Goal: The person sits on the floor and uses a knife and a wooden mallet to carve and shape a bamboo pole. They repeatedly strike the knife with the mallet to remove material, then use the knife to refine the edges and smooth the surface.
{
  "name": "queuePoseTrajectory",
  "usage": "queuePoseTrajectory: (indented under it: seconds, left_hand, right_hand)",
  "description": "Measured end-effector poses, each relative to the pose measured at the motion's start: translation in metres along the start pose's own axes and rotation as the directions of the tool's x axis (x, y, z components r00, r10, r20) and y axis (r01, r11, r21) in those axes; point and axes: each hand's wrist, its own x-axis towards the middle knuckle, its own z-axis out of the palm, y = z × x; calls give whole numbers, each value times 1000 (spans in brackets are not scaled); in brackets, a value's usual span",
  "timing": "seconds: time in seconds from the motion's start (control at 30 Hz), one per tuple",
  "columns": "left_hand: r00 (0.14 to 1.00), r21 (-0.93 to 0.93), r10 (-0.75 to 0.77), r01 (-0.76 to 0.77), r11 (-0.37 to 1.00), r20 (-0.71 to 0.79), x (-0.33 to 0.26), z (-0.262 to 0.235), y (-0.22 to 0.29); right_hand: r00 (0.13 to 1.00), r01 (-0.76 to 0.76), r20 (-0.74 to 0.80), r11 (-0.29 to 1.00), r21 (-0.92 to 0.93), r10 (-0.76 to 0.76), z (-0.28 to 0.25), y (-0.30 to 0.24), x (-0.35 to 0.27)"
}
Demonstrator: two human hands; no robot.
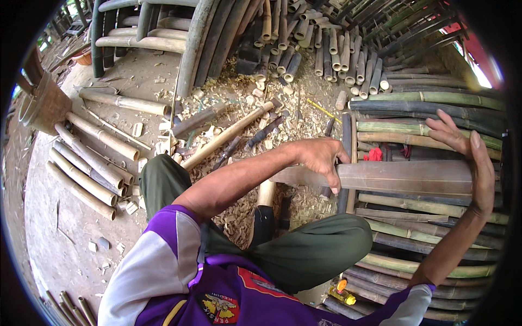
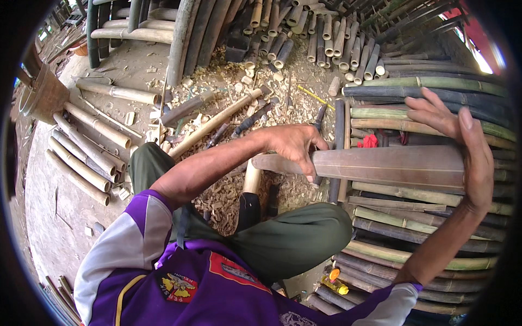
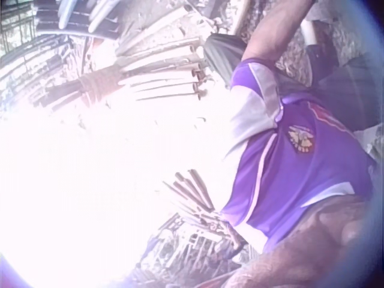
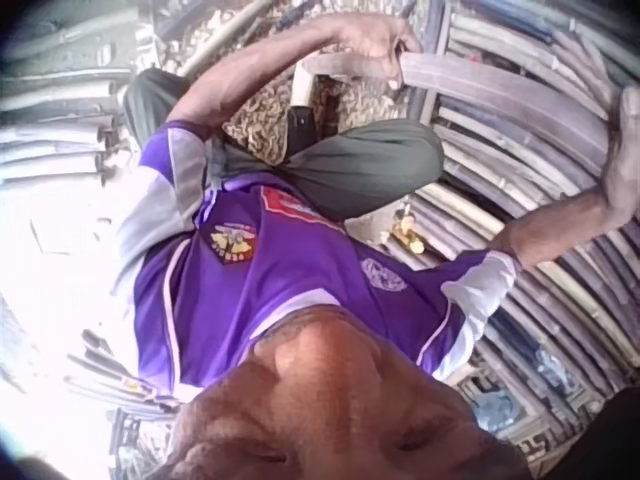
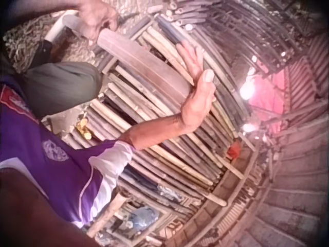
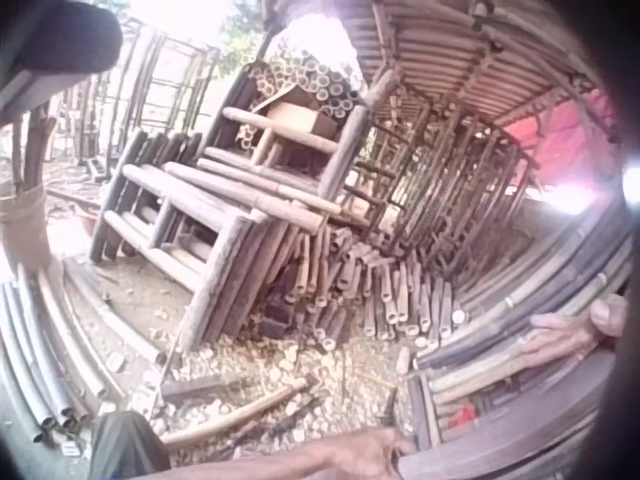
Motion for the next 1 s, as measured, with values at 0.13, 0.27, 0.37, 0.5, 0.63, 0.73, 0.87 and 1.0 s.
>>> queuePoseTrajectory:
  seconds: [0.13,0.27,0.37,0.5,0.63,0.73,0.87,1.0]
  left_hand:
    - [997,61,62,-58,996,-51,-2,3,-4]
    - [1000,71,2,-1,997,-9,2,5,-5]
    - [999,97,27,-24,995,-35,1,1,-5]
    - [997,77,14,-8,997,-74,1,11,-6]
    - [978,-14,103,-107,994,-182,-5,32,12]
    - [879,259,24,114,959,-476,-13,63,-9]
    - [801,281,52,148,948,-596,-4,86,-3]
    - [795,286,131,57,956,-593,-5,87,-7]
  right_hand:
    - [1000,18,-10,999,27,-18,-5,15,-9]
    - [998,-22,-53,997,75,26,-7,21,-12]
    - [997,-11,-73,993,116,19,5,14,-3]
    - [997,-28,-66,993,116,36,1,11,-2]
    - [1000,9,-12,985,-174,-11,-17,-8,-4]
    - [976,183,71,957,227,-204,-6,13,16]
    - [816,471,-505,830,299,-281,2,34,7]
    - [666,495,-743,706,507,67,22,97,-19]
